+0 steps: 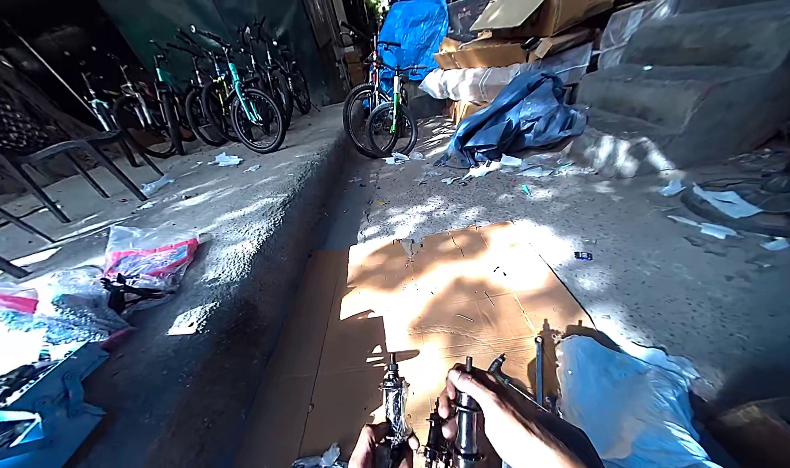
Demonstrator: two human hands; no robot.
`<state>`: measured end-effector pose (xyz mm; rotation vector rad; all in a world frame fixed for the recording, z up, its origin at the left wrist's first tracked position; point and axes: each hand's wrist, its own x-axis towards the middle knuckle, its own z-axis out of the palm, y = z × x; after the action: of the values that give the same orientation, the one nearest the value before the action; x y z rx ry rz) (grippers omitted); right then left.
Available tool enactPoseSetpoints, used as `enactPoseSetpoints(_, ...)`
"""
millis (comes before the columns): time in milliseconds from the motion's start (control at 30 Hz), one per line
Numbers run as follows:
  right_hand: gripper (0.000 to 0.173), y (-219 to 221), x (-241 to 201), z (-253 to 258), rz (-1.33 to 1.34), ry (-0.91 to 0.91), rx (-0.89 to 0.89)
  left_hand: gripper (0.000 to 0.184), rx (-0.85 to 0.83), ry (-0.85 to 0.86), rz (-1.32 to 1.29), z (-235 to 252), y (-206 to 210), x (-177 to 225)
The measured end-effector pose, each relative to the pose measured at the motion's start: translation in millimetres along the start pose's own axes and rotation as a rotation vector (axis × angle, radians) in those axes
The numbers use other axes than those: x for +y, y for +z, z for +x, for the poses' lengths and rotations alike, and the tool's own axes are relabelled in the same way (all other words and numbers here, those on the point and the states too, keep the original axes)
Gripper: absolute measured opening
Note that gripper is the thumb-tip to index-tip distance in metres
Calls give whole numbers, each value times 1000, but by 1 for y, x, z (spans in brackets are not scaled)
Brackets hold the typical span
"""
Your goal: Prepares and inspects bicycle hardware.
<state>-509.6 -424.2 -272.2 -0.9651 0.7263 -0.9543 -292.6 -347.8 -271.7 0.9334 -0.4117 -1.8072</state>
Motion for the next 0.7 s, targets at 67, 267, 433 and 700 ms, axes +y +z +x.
enactPoseSetpoints(67, 31, 12, 2, -6, -11, 92, -71, 58, -43, 9, -12, 6, -7, -3)
enactPoseSetpoints(267, 45, 21, 35, 5, -351, -27, -52, 50, 40, 7, 196, 6, -9, -16)
enactPoseSetpoints(433, 27, 12, 28, 8, -382, -97, -45, 44, 52, 29, 311, 5, -7, -23)
enactPoseSetpoints(700, 19, 12, 29, 5, -495, -261, -133, 34, 0, 69, 348, 4, -4, -27)
